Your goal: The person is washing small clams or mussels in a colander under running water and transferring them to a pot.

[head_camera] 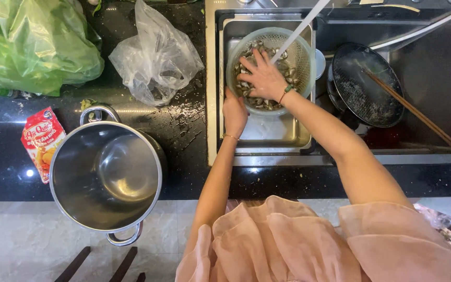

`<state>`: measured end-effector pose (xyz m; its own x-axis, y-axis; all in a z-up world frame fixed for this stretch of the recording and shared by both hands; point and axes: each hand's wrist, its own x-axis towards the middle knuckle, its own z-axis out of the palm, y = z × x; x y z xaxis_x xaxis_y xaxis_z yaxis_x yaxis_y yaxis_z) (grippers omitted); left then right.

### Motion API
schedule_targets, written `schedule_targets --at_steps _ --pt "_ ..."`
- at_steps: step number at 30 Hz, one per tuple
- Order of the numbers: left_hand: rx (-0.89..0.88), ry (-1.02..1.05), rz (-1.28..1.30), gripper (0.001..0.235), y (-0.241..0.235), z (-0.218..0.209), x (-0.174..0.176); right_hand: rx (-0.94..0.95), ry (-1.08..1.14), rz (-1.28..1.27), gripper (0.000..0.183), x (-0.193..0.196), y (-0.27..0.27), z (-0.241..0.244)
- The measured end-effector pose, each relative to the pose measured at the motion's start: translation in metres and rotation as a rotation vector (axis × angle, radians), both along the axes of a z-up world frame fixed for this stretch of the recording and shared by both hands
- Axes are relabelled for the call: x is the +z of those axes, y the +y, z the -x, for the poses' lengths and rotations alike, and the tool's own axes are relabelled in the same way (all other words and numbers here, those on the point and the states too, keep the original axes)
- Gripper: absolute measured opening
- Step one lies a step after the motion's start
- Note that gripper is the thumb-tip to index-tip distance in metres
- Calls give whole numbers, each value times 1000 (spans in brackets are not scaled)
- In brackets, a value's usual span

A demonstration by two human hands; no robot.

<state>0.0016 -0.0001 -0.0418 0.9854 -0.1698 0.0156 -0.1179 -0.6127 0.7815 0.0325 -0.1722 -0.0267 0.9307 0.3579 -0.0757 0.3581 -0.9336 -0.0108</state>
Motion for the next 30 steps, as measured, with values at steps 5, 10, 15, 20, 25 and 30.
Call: schedule_targets --at_steps 5,10,15,20,25,30 --pt "-10 170 33 55 -1 1 37 -128 48 -76 57 -7 -28 -2" --pt "-14 5 -13 57 1 1 11 -190 -63 -93 62 -6 -56 17" --pt "-20 55 -21 55 0 0 14 -360 427 -204 84 50 -46 34" --pt "-24 57 2 59 1 0 10 -354 446 -365 97 44 -31 64" --pt "-36 55 11 61 2 -1 6 -134 291 -412 72 30 -6 62" --pt "-21 78 14 58 0 -2 7 -35 31 -312 43 -11 1 37"
